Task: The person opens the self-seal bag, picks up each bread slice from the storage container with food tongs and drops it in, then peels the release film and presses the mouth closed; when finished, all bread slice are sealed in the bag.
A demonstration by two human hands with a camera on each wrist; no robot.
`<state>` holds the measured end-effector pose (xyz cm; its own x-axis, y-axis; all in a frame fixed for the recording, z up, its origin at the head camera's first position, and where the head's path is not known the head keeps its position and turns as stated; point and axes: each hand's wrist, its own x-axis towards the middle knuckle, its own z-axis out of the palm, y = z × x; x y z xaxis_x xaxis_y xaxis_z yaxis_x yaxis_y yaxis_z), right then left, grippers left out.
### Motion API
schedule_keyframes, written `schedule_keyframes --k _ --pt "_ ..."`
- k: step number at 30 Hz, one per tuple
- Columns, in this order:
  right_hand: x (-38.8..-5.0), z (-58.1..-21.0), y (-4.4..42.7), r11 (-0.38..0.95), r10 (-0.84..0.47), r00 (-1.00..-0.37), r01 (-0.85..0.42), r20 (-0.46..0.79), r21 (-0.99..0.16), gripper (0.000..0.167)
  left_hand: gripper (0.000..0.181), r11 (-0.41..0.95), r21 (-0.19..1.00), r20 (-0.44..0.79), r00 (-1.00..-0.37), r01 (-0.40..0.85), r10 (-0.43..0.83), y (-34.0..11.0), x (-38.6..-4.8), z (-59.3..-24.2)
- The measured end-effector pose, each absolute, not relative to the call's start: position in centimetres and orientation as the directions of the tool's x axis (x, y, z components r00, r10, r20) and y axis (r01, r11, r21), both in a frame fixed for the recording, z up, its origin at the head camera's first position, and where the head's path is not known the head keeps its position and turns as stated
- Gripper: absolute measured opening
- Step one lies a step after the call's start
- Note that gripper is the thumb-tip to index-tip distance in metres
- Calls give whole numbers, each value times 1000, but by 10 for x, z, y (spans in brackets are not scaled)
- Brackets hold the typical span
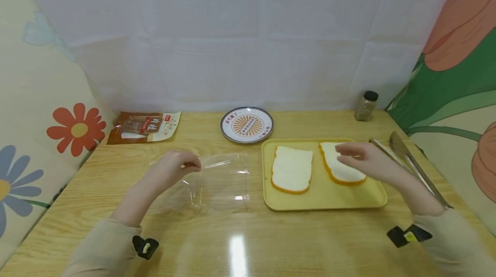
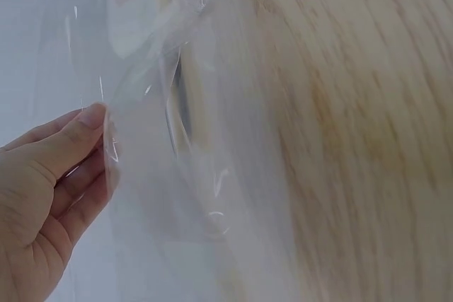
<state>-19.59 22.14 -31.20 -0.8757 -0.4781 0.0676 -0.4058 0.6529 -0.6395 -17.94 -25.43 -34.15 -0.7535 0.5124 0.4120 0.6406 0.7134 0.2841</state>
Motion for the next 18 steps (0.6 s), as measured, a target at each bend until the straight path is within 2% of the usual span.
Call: schedule_keyframes --k 5,9,12,18 --pt "-192 -321 270 750 -331 -935 -342 126 -566 41 9 756 299 354 -804 582 478 -255 -180 -340" --pt "-188 -329 303 790 -207 -974 -222 91 -572 46 5 780 302 312 -830 548 462 -254 -180 -338" --pt "-184 -334 322 822 -166 -985 -169 55 -544 50 5 785 293 305 -831 546 465 -254 -181 -337" --pt "-182 -345 350 911 -119 -993 -114 11 -397 61 6 792 249 323 -819 557 475 -255 -182 -338"
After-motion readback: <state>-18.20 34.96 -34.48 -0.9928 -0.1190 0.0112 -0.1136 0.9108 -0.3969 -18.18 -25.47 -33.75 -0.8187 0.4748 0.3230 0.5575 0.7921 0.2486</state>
